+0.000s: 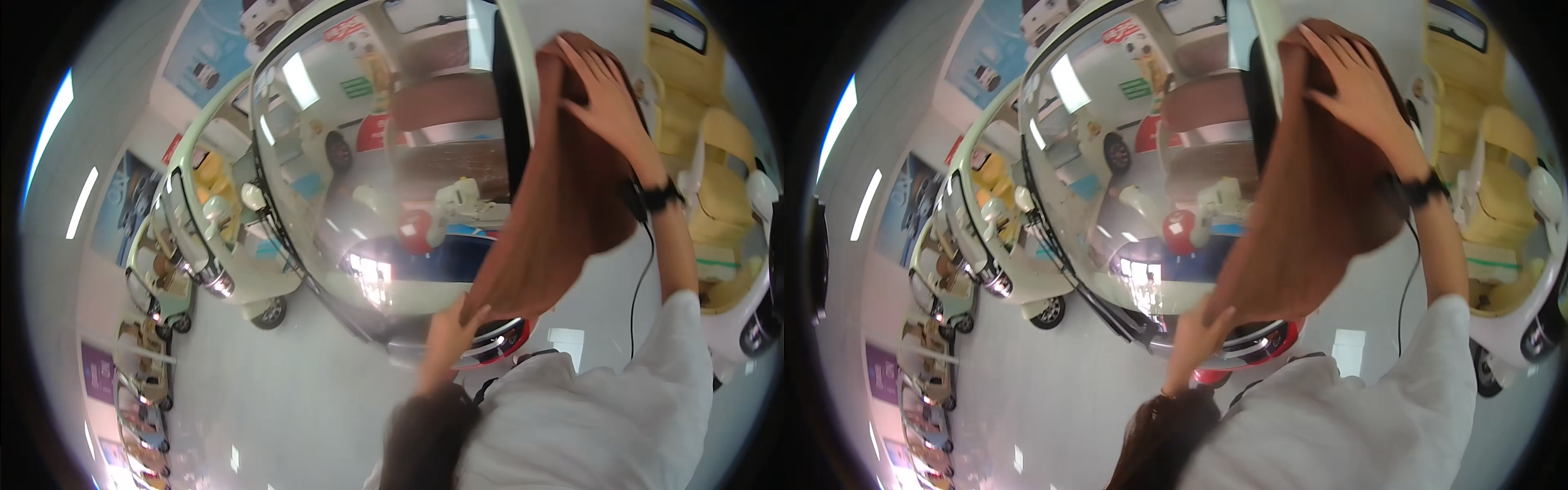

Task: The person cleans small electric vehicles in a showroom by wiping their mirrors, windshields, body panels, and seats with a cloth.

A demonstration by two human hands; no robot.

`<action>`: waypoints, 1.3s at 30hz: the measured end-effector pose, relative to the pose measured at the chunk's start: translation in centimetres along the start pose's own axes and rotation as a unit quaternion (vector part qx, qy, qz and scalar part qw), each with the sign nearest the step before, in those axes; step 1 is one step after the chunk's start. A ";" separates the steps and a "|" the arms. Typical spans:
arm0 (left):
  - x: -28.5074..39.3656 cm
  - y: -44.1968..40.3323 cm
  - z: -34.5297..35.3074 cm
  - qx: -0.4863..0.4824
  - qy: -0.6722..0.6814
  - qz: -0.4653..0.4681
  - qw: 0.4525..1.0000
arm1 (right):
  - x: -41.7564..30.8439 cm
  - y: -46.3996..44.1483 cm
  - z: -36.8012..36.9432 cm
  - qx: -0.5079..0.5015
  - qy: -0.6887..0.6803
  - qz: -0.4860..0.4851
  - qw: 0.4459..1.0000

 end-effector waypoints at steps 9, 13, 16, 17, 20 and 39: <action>-0.2 -3.3 -3.4 0.015 -0.053 -0.020 0.998 | -1.5 -13.3 10.1 -0.113 -0.062 -0.101 0.987; -2.3 -4.1 -6.6 0.117 -0.082 -0.057 0.988 | -5.6 -19.3 12.6 -0.122 -0.081 -0.120 0.982; -4.1 -5.3 -6.6 0.170 -0.113 -0.023 0.979 | -8.3 -22.0 14.2 -0.125 -0.110 -0.131 0.977; -4.7 -5.8 -6.4 0.173 -0.131 -0.054 0.975 | -8.8 -22.8 14.8 -0.130 -0.114 -0.142 0.975; -5.5 -6.8 -4.3 0.192 -0.166 -0.078 0.964 | -9.8 -24.0 16.2 -0.145 -0.105 -0.157 0.971; -17.0 2.5 3.9 0.056 -0.216 -0.236 0.946 | -28.9 -13.1 16.6 -0.050 -0.105 -0.273 0.955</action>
Point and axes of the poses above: each hand's wrist, its own y-axis away from the middle knuckle, its own z-axis out of the palm, x = y × z, the point moved 5 cm from there along -y, towards the middle knuckle, and after that the axes turned 8 degrees about y, right-handed, at the moved point
